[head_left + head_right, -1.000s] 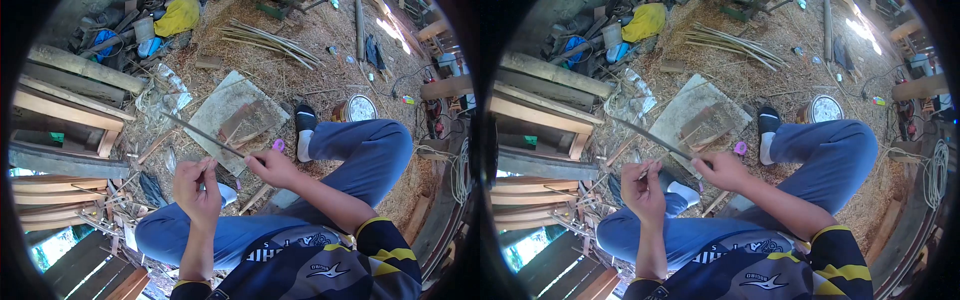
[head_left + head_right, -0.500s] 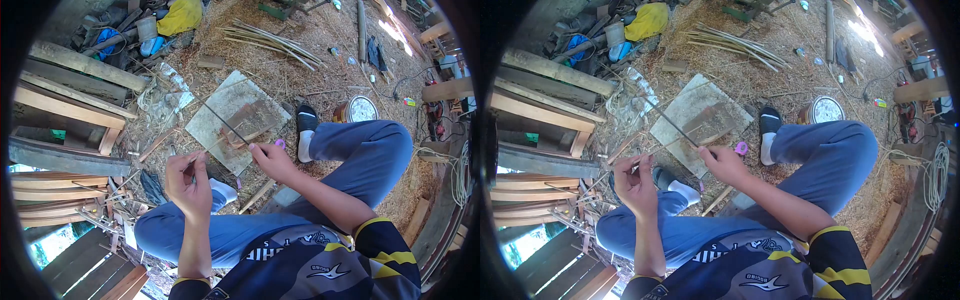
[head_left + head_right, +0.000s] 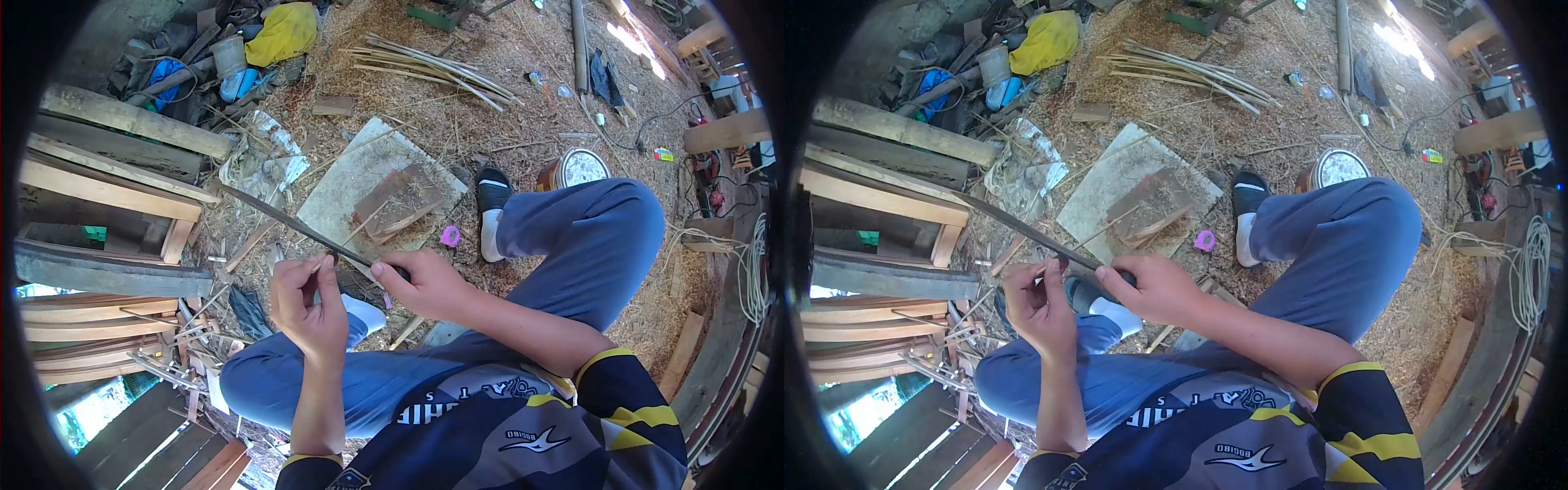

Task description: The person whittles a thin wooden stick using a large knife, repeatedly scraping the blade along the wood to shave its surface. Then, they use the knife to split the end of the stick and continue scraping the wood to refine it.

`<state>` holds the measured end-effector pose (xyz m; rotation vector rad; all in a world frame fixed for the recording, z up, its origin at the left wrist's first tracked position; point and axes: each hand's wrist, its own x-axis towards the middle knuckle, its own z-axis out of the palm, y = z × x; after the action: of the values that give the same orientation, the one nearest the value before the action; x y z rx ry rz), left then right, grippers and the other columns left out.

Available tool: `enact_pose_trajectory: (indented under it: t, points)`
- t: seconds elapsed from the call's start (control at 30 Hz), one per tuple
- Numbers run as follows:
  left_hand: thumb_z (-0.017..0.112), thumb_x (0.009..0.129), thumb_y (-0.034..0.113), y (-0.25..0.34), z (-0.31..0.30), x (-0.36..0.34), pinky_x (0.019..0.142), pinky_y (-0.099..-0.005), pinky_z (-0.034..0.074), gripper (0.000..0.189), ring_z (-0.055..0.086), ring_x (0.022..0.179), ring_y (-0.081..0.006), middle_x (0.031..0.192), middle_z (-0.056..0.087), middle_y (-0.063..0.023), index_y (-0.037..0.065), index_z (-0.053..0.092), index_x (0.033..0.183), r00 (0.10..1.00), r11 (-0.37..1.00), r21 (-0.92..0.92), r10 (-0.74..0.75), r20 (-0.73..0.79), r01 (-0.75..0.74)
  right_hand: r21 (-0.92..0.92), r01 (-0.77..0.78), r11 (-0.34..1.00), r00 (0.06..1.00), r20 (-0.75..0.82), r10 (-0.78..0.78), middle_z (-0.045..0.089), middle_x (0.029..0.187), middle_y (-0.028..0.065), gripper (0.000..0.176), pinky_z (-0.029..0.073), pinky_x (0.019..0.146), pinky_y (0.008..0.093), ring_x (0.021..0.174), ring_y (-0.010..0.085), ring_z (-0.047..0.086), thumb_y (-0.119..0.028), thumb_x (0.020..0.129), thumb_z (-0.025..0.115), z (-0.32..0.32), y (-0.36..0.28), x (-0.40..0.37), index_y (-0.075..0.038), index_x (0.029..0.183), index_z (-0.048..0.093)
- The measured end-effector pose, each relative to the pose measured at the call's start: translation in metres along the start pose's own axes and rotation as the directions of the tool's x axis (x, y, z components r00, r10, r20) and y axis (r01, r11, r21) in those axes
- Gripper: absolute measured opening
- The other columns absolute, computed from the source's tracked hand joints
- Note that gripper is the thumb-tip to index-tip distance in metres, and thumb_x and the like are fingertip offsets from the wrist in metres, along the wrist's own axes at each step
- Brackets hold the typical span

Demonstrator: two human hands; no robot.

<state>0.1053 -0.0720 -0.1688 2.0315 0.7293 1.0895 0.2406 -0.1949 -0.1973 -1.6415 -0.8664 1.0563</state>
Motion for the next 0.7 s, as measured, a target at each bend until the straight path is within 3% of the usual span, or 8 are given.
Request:
enact_pose_trajectory:
  t: [0.03,0.13,0.23,0.33,0.43,0.53,0.63,0.7]
  points:
    - [0.073,0.094,-0.009,0.000,0.002,0.000,0.063,-0.0238,0.056,0.014,0.067,0.082,-0.0140,0.097,0.065,-0.0114,-0.002,0.064,0.102,1.000,1.000,-0.011,0.009,-0.005,-0.009,0.004,-0.006,1.000,1.000,-0.004,0.006,0.062,0.062,0.0184,0.047,0.047,0.057,0.0483,0.057,0.0382,0.063,-0.044,0.104,0.058,0.000,0.001,0.001,-0.003,0.086,0.072]
    - [0.072,0.094,-0.009,0.000,0.004,0.000,0.064,-0.0244,0.057,0.014,0.068,0.082,-0.0148,0.097,0.065,-0.0118,-0.002,0.064,0.103,1.000,1.000,-0.011,0.004,-0.002,-0.004,-0.006,0.040,0.999,0.999,-0.001,-0.040,0.055,0.058,0.0135,0.039,0.042,0.053,0.0419,0.049,0.0228,0.052,-0.034,0.106,0.059,-0.002,0.007,0.002,0.000,0.090,0.070]
    - [0.071,0.094,-0.010,0.000,0.008,0.001,0.063,-0.0244,0.057,0.014,0.068,0.080,-0.0153,0.096,0.065,-0.0127,-0.002,0.064,0.103,0.999,0.997,-0.074,-0.008,-0.032,0.006,-0.037,0.008,0.999,0.999,-0.037,-0.010,0.056,0.057,0.0134,0.040,0.042,0.052,0.0420,0.048,0.0232,0.053,-0.036,0.105,0.059,-0.005,0.007,0.005,0.000,0.091,0.071]
    - [0.061,0.099,-0.013,0.005,0.001,0.000,0.081,-0.0301,0.065,0.013,0.072,0.090,-0.0182,0.103,0.061,-0.0135,-0.005,0.055,0.107,0.994,0.996,0.085,0.009,0.112,-0.019,-0.075,0.163,0.984,0.985,-0.043,-0.167,0.057,0.058,0.0143,0.043,0.043,0.053,0.0414,0.049,0.0234,0.053,-0.039,0.105,0.059,-0.005,0.007,0.002,0.000,0.095,0.072]
    - [0.061,0.099,-0.013,0.005,0.004,0.002,0.079,-0.0297,0.065,0.013,0.071,0.089,-0.0175,0.102,0.060,-0.0136,-0.005,0.055,0.107,0.995,0.999,0.025,0.020,0.100,-0.023,-0.003,0.016,1.000,0.999,-0.047,-0.016,0.057,0.059,0.0147,0.043,0.043,0.054,0.0411,0.049,0.0239,0.052,-0.038,0.106,0.058,-0.006,0.009,0.005,0.001,0.095,0.072]
    - [0.073,0.094,-0.007,0.002,0.012,0.005,0.052,-0.0216,0.047,0.014,0.064,0.072,-0.0118,0.089,0.064,-0.0109,0.000,0.063,0.100,0.998,0.998,-0.017,0.054,-0.030,-0.055,-0.053,-0.046,0.998,0.999,-0.031,0.044,0.056,0.059,0.0144,0.043,0.043,0.055,0.0416,0.051,0.0236,0.052,-0.037,0.107,0.057,-0.008,0.015,0.011,0.002,0.093,0.070]
    - [0.075,0.093,-0.006,0.001,0.011,0.004,0.050,-0.0215,0.043,0.015,0.058,0.068,-0.0104,0.088,0.064,-0.0113,0.000,0.063,0.100,0.997,0.996,0.052,0.078,-0.013,-0.077,-0.012,0.097,0.995,0.995,-0.003,-0.097,0.055,0.059,0.0141,0.045,0.043,0.056,0.0426,0.052,0.0226,0.053,-0.037,0.108,0.054,-0.007,0.007,0.004,0.002,0.090,0.069]
    - [0.065,0.096,-0.012,-0.002,0.006,0.000,0.069,-0.0262,0.058,0.015,0.065,0.082,-0.0145,0.097,0.061,-0.0131,-0.003,0.057,0.104,0.998,0.998,0.048,0.046,0.050,-0.049,-0.037,-0.004,0.999,1.000,0.003,0.004,0.055,0.059,0.0132,0.045,0.043,0.056,0.0425,0.053,0.0214,0.053,-0.036,0.109,0.054,-0.008,0.011,0.008,0.002,0.089,0.068]
